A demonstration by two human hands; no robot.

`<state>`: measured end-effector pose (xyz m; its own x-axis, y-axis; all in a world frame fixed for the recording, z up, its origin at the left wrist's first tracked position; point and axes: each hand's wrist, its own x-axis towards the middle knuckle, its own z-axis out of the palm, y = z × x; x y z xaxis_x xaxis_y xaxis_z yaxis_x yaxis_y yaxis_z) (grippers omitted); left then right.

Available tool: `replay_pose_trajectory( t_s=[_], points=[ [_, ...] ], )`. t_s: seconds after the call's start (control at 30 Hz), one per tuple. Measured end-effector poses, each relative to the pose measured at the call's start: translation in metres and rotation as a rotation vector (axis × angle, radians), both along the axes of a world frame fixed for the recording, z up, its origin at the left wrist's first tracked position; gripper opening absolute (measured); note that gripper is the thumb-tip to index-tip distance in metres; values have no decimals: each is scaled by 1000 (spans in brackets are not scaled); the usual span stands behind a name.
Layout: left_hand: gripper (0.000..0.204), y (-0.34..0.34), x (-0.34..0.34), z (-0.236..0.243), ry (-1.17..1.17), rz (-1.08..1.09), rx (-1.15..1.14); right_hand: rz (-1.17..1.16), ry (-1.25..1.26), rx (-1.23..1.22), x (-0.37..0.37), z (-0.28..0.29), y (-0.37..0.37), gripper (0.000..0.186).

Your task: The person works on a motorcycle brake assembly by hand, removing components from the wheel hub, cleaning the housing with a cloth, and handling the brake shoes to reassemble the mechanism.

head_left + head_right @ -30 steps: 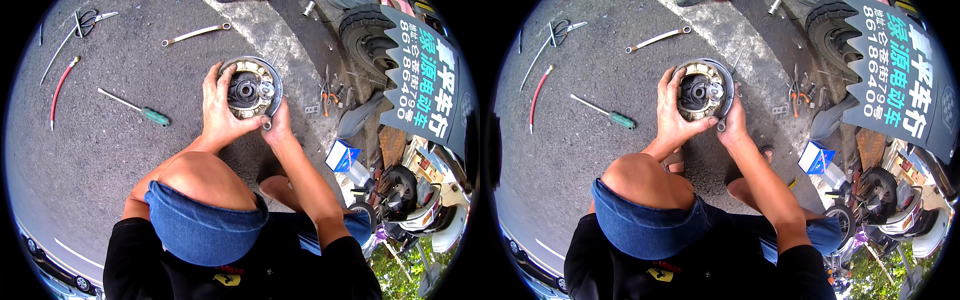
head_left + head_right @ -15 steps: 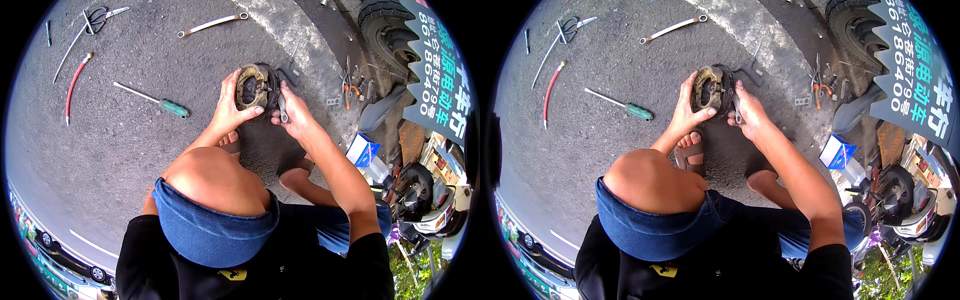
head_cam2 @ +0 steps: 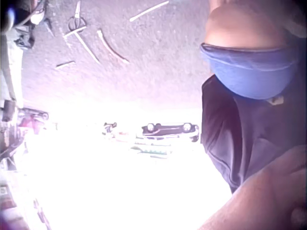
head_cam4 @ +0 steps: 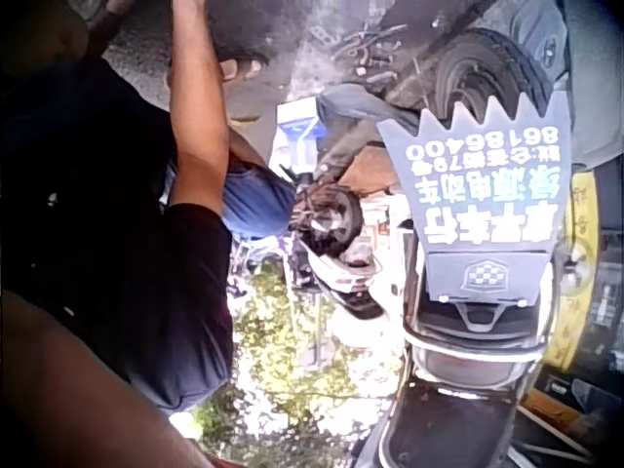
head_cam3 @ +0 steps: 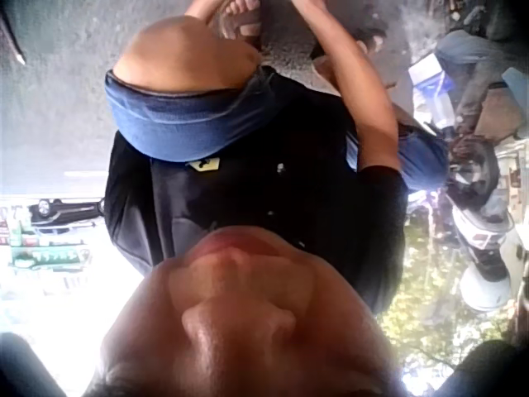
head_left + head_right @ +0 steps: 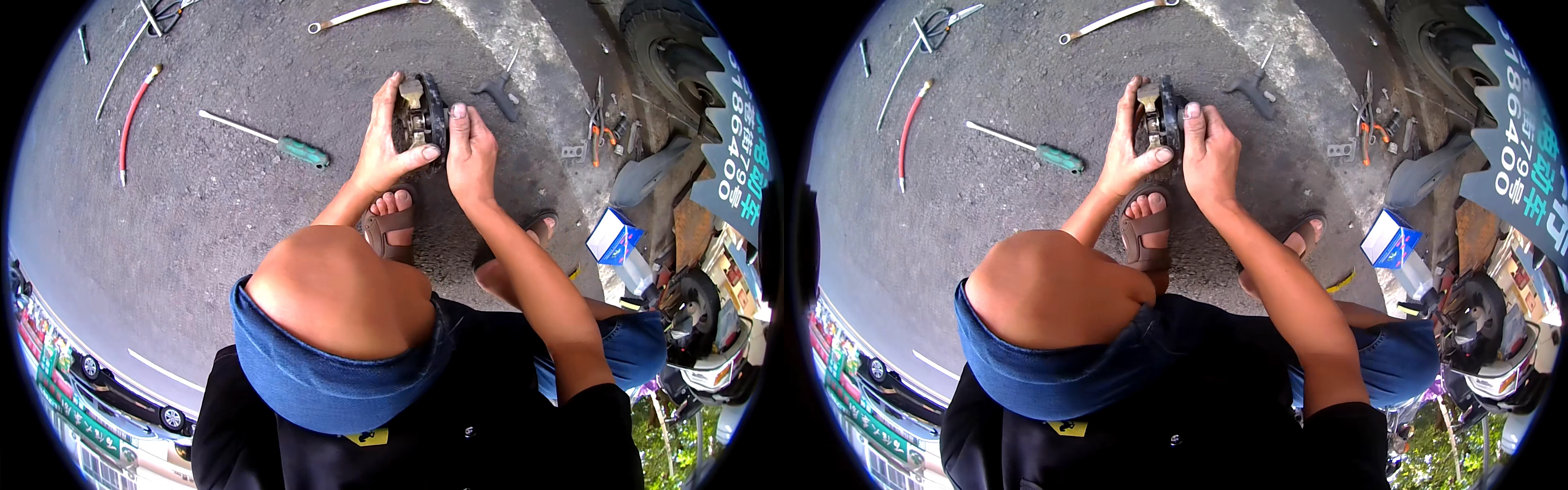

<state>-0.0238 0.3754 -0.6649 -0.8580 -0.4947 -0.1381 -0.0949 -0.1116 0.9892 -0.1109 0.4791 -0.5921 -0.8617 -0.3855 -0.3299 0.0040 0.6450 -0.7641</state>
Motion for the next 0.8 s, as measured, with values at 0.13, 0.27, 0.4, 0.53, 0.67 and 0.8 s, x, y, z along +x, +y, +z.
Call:
replay_pose_trajectory(
  t_s=[0.13, 0.27, 0.4, 0.53, 0.67, 0.8],
  points=[
    [120, -3, 3, 0, -5, -22, -36, -28, 14, -20, 3, -4, 2, 48],
    [120, -3, 5, -1, -3, 2, -75, -14, 25, -44, 3, -7, 2, 48],
    [119, 0, 4, 0, -14, 13, -42, -21, 13, -43, 1, -4, 2, 47],
    [119, 2, 3, 1, -26, 13, -64, -34, 8, -74, 2, -4, 2, 46],
    [119, 2, 0, 0, -21, 19, -63, -22, 17, -54, 0, -7, 4, 48],
    [120, 2, -2, 0, -19, 37, -61, 2, 8, -29, -6, -7, 3, 48]
  ],
)
